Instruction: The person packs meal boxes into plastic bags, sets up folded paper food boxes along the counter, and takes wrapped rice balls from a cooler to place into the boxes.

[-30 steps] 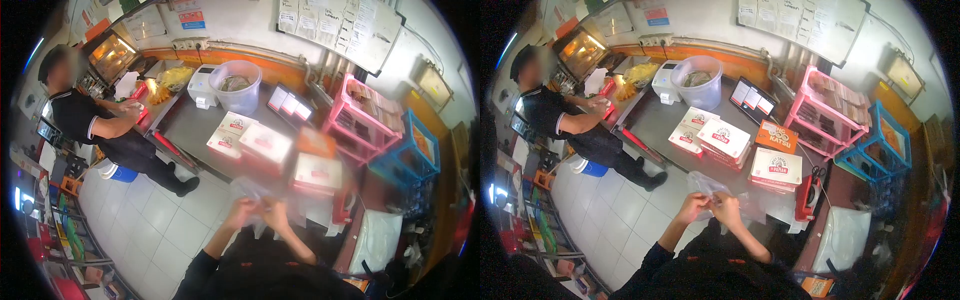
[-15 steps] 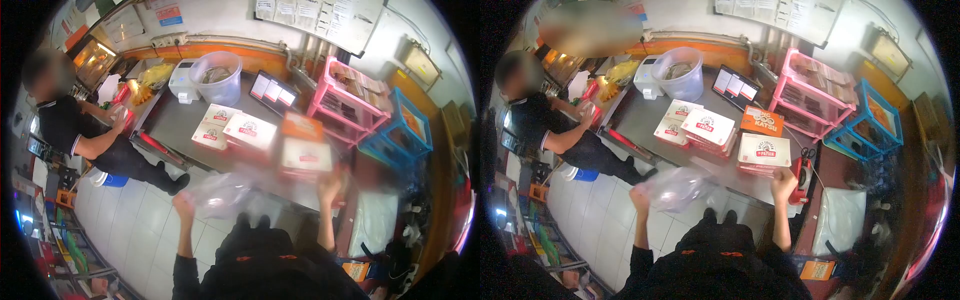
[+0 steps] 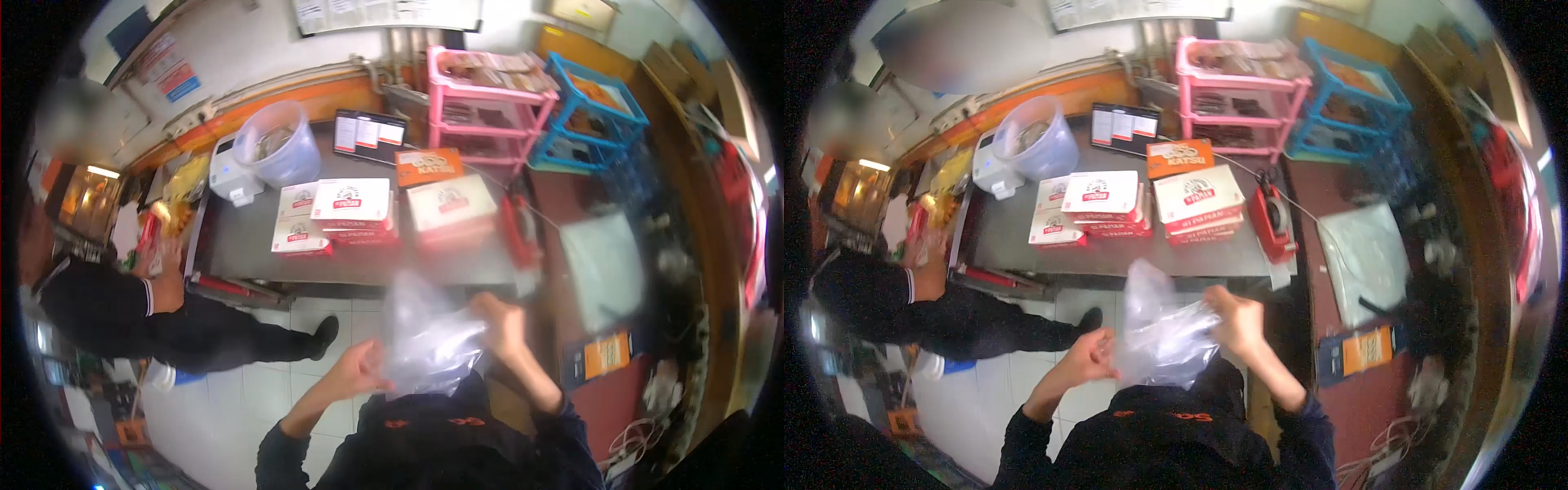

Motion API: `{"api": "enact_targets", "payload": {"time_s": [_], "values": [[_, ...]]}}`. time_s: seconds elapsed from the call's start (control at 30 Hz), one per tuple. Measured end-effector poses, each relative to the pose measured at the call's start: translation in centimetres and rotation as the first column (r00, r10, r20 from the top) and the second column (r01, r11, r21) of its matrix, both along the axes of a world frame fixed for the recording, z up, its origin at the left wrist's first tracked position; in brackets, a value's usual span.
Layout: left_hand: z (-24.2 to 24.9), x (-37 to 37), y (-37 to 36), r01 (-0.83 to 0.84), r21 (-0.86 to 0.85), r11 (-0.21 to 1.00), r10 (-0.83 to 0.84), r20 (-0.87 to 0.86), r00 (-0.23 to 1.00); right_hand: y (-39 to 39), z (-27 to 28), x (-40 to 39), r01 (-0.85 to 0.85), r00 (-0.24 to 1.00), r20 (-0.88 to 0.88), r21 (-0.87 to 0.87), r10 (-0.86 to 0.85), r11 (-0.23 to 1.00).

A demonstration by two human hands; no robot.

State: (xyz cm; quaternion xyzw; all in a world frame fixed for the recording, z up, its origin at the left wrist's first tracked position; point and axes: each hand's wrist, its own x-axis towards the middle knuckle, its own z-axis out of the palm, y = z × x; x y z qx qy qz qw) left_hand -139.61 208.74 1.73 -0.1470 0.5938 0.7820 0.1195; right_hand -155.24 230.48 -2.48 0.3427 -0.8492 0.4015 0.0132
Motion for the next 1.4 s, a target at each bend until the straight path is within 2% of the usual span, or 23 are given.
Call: {"api": "enact_targets", "payload": {"time_s": [0.07, 0.17, 0.27, 0.4, 0.43, 0.5, 0.53, 0.57, 0.6, 0.63, 0.7, 0.73, 0.83, 0.9, 0.93, 1.0, 1.07, 1.1, 1.17, 1.2, 1.23, 1.27, 1.4], "values": [[0.9, 2.1, -0.1, 0.173, -0.387, 0.906, -0.163, 0.059, 0.985, 3.4, 1.4, 2.1, 0.102, 0.935, -0.348, 0.086, -0.066, 0.991], [4.4, 3.0, 1.2, 0.327, -0.703, 0.631, -0.390, 0.077, 0.918, 7.0, 1.4, 6.5, 0.224, 0.914, -0.367, 0.101, -0.172, 0.969], [3.2, 4.7, 1.3, 0.058, -0.653, 0.755, -0.302, -0.266, 0.915, 10.1, 2.1, 9.9, 0.364, 0.907, -0.166, -0.153, -0.387, 0.919], [2.7, 3.2, 2.9, -0.032, -0.803, 0.595, -0.396, -0.327, 0.858, 11.9, 3.1, 12.8, 0.556, 0.819, 0.248, -0.123, -0.517, 0.822], [3.5, 1.6, 5.3, -0.266, -0.845, 0.464, -0.385, -0.463, 0.799, 11.9, 1.7, 13.3, 0.595, 0.746, 0.576, -0.352, -0.334, 0.722], [3.2, 0.2, 9.1, -0.279, -0.867, 0.413, -0.477, -0.467, 0.745, 11.7, 2.3, 14.7, 0.520, 0.731, 0.682, -0.542, -0.017, 0.661], [2.2, 0.4, 9.8, -0.065, -0.839, 0.541, -0.567, -0.421, 0.708, 11.8, 1.9, 15.7, 0.504, 0.704, 0.706, -0.576, 0.080, 0.644], [1.1, 0.6, 10.6, 0.172, -0.766, 0.620, -0.642, -0.369, 0.672, 11.0, 3.1, 17.1, 0.857, 0.400, 0.916, -0.388, 0.038, 0.338], [0.0, 1.6, 11.4, 0.439, -0.463, 0.770, -0.615, -0.356, 0.703, 13.1, 3.3, 17.1, 0.830, 0.404, 0.872, -0.476, 0.275, 0.292], [-0.4, 2.9, 11.9, 0.407, 0.047, 0.912, -0.377, -0.293, 0.879, 15.2, 3.4, 17.1, 0.815, 0.366, 0.791, -0.527, 0.490, 0.241], [1.6, 3.7, 12.5, 0.366, 0.236, 0.900, -0.311, -0.239, 0.920, 18.7, 6.0, 18.7, 0.812, 0.347, 0.830, -0.499, 0.437, 0.302], [3.7, 3.7, 12.7, 0.422, 0.224, 0.878, -0.369, -0.243, 0.897, 21.3, 6.3, 20.4, 0.639, 0.398, 0.668, -0.694, 0.629, 0.332], [8.8, 3.7, 14.6, 0.807, 0.042, 0.589, -0.801, -0.098, 0.590, 29.3, 11.5, 22.7, -0.175, 0.488, 0.652, -0.579, 0.581, 0.796], [10.9, 3.9, 17.1, 0.909, -0.167, 0.381, -0.924, -0.079, 0.373, 33.8, 12.8, 24.3, -0.353, 0.319, 0.697, -0.542, 0.643, 0.763], [11.2, 4.6, 18.0, 0.912, -0.167, 0.374, -0.927, -0.080, 0.366, 35.8, 14.8, 24.6, -0.315, 0.454, 0.738, -0.391, 0.499, 0.865], [10.5, 7.8, 18.6, 0.589, -0.337, 0.735, -0.678, -0.338, 0.652, 40.1, 15.0, 26.7, -0.262, 0.465, 0.807, -0.267, 0.364, 0.927], [10.1, 9.6, 17.6, 0.132, -0.345, 0.929, -0.325, -0.592, 0.738, 48.8, 8.7, 31.0, -0.008, 0.513, 0.721, -0.538, 0.466, 0.843], [10.6, 7.6, 15.5, 0.712, -0.243, 0.659, -0.747, -0.321, 0.582, 52.9, 4.3, 33.3, 0.095, 0.549, 0.670, -0.644, 0.500, 0.759], [7.5, 6.3, 19.4, 0.497, -0.340, 0.798, -0.589, -0.265, 0.763, 54.8, 0.4, 33.5, 0.322, 0.633, 0.738, -0.527, 0.236, 0.786], [6.0, 6.5, 27.8, -0.165, -0.153, 0.974, 0.116, -0.286, 0.951, 53.0, 0.6, 30.8, 0.461, 0.642, 0.765, -0.328, -0.055, 0.824], [2.9, 2.8, 27.5, 0.338, -0.087, 0.937, -0.349, -0.296, 0.889, 50.1, -0.5, 29.6, 0.703, 0.554, 0.831, -0.442, -0.040, 0.557], [-1.2, 1.3, 29.9, 0.344, 0.029, 0.939, -0.313, -0.349, 0.883, 47.1, -1.5, 28.5, 0.831, 0.529, 0.848, -0.517, -0.009, 0.204], [-7.3, -5.9, 42.1, -0.021, -0.733, 0.680, -0.431, -0.423, 0.797, 48.3, -10.1, 27.7, 0.970, 0.239, 0.971, -0.239, 0.006, -0.042]]}}
